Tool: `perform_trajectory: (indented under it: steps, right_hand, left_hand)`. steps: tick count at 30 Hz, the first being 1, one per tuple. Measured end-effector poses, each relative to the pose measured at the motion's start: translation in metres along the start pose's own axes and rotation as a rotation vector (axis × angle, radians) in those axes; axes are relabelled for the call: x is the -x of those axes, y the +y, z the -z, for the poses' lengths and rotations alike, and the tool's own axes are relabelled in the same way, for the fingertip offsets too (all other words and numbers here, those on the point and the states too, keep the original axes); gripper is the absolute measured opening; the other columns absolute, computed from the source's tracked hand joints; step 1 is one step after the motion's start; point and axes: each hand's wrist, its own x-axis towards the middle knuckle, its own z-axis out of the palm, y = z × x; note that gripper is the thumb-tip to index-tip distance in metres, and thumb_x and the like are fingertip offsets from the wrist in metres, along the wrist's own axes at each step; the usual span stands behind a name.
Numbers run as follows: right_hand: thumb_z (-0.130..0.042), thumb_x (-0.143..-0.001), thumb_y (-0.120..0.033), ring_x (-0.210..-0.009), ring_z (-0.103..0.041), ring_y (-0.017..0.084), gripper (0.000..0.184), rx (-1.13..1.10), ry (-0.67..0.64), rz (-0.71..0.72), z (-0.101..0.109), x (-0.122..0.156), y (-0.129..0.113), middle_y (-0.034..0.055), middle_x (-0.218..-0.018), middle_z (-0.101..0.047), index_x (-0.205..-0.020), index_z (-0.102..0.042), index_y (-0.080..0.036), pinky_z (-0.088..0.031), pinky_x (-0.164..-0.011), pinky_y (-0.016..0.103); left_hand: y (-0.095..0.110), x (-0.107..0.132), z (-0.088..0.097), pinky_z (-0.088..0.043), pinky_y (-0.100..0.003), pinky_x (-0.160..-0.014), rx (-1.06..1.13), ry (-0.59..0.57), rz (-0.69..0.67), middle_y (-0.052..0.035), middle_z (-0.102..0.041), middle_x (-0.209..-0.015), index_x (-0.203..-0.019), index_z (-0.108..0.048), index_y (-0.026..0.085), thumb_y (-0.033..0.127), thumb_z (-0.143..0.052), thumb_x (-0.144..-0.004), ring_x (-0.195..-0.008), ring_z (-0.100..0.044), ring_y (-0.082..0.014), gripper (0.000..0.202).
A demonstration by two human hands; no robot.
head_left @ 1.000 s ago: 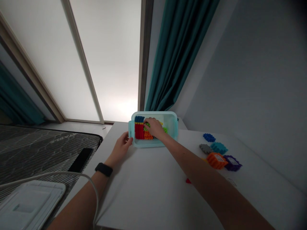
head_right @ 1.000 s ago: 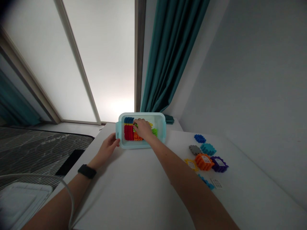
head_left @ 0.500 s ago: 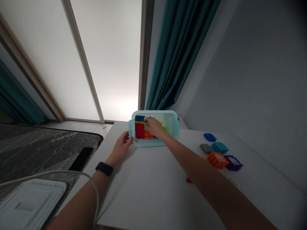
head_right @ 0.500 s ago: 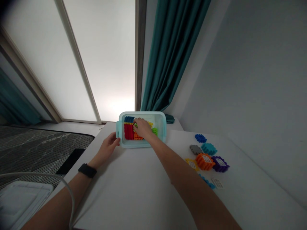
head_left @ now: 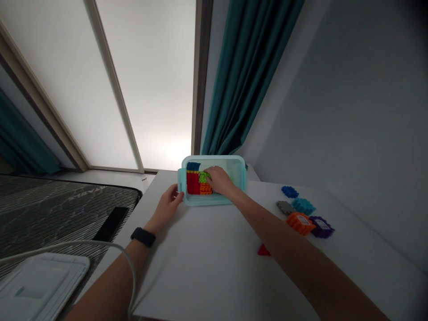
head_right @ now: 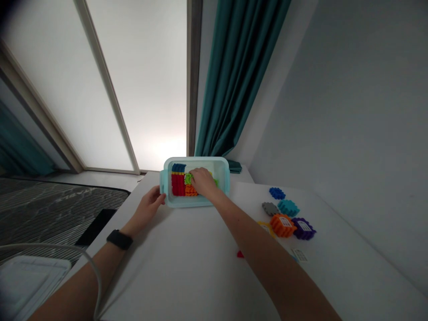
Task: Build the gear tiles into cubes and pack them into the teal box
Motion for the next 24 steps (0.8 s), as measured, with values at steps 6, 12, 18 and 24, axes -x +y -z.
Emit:
perform_trajectory:
  steps: [6, 12, 18, 24]
  right_hand:
    - [-0.051, -0.090, -0.011, -0.106, -0.060, 0.026, 0.029, 0.008, 0.018, -0.034, -0.0002, 0.0006, 0.0032, 0.0124, -0.114, -0.070, -0.113, -0.069, -0.015, -0.039, -0.096, 0.038]
    - [-0.049, -0.093, -0.015, -0.102, -0.061, 0.025, 0.028, -0.001, 0.028, -0.064, -0.0025, -0.0026, 0.0009, 0.0112, -0.114, -0.071, -0.112, -0.069, -0.016, -0.040, -0.093, 0.038]
    - [-0.049, -0.097, -0.023, -0.101, -0.060, 0.027, 0.024, -0.002, 0.033, -0.052, -0.0017, -0.0029, -0.0034, 0.0118, -0.110, -0.070, -0.110, -0.068, -0.016, -0.040, -0.092, 0.040]
    - [-0.050, -0.098, -0.027, -0.104, -0.059, 0.027, 0.026, -0.014, 0.033, -0.048, -0.0031, -0.0024, -0.0034, 0.0143, -0.113, -0.068, -0.114, -0.065, -0.014, -0.042, -0.091, 0.039]
  left_hand:
    - [0.0028, 0.0006, 0.0005, -0.051, -0.029, -0.069, -0.011, -0.003, 0.006, -0.0057, -0.067, -0.097, -0.113, -0.062, 0.017, 0.039, -0.059, -0.086, -0.078, -0.061, -0.0173, 0.035]
    - [0.0034, 0.0006, 0.0005, -0.051, -0.030, -0.070, -0.018, -0.001, -0.003, -0.0059, -0.067, -0.097, -0.113, -0.062, 0.017, 0.039, -0.058, -0.087, -0.077, -0.061, -0.0170, 0.034]
    - [0.0023, 0.0004, 0.0005, -0.051, -0.030, -0.069, -0.009, 0.001, -0.003, -0.0057, -0.067, -0.096, -0.114, -0.062, 0.017, 0.038, -0.059, -0.087, -0.076, -0.060, -0.0167, 0.035]
    - [0.0024, 0.0005, 0.0011, -0.051, -0.030, -0.069, -0.017, 0.000, -0.006, -0.0058, -0.066, -0.096, -0.114, -0.062, 0.016, 0.039, -0.059, -0.087, -0.075, -0.060, -0.0166, 0.035]
